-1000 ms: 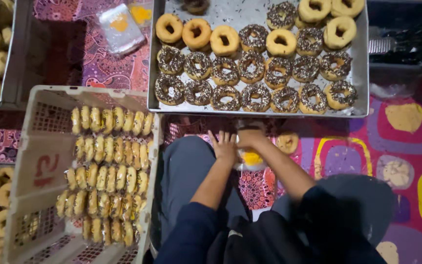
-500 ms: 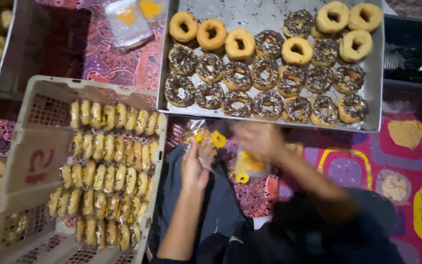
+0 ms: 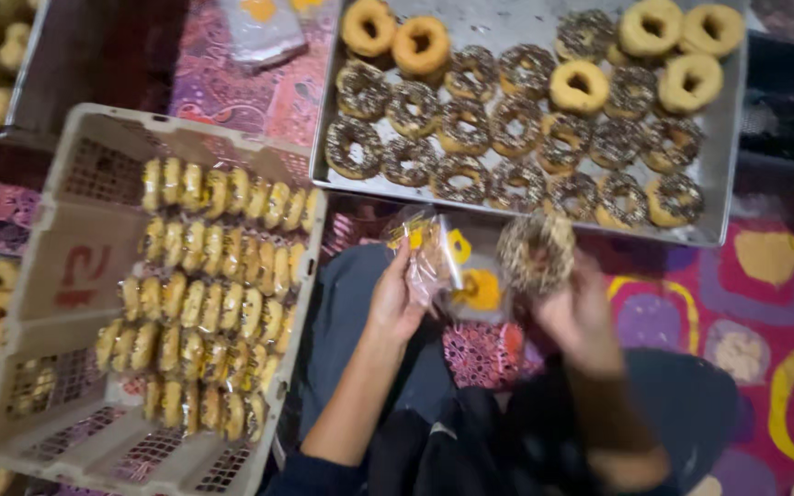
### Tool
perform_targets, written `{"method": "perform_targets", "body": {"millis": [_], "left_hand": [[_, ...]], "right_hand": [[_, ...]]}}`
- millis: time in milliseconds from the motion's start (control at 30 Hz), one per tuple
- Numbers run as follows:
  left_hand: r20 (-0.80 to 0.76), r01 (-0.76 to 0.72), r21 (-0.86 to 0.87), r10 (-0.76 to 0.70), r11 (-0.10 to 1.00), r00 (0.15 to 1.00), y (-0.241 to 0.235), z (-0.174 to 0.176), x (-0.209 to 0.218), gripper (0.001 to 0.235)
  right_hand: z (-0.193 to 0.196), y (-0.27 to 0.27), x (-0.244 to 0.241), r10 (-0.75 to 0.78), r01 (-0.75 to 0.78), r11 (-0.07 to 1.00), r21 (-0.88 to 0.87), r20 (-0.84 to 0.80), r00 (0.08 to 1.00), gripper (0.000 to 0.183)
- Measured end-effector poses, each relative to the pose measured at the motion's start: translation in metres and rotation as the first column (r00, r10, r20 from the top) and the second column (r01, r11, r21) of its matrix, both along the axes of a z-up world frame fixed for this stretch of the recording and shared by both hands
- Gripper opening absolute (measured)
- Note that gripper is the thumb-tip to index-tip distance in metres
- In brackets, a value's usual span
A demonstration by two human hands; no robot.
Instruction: The person sits on the floor and packages donuts one by one. They pick donuts from a metal tray, place them into small clear plastic bags, and arrange the sealed bags in a white plastic crate.
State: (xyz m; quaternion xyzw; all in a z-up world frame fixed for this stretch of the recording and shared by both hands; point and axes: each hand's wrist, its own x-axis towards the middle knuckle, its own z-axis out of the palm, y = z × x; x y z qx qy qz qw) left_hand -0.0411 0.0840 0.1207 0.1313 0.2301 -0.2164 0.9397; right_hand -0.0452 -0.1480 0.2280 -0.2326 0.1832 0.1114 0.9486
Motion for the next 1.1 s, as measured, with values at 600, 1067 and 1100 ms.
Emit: {"method": "perform_targets", "body": {"millis": [600, 1067, 1100], "left_hand": [[0.172, 0.130, 0.223, -0.170, 0.966, 0.970, -0.115, 0.085, -0.057, 0.032], [0.167, 0.031, 0.226, -0.070, 0.974, 0.984, -0.110, 0.100, -0.075, 0.045], [0.223, 0.012, 0.249, -0.070, 0.968, 0.972, -0.109, 0.102, -0.078, 0.045]], "right_hand": [[-0.030, -0.026, -0.126, 0.021, 0.028, 0.940, -0.341, 0.140, 0.990, 0.070], [-0.006, -0.008, -0.144, 0.141, 0.506, -0.505, -0.699, 0.511, 0.848, 0.092], [-0.004, -0.007, -0.143, 0.164, 0.507, -0.483, -0.714, 0.495, 0.853, 0.083]]}}
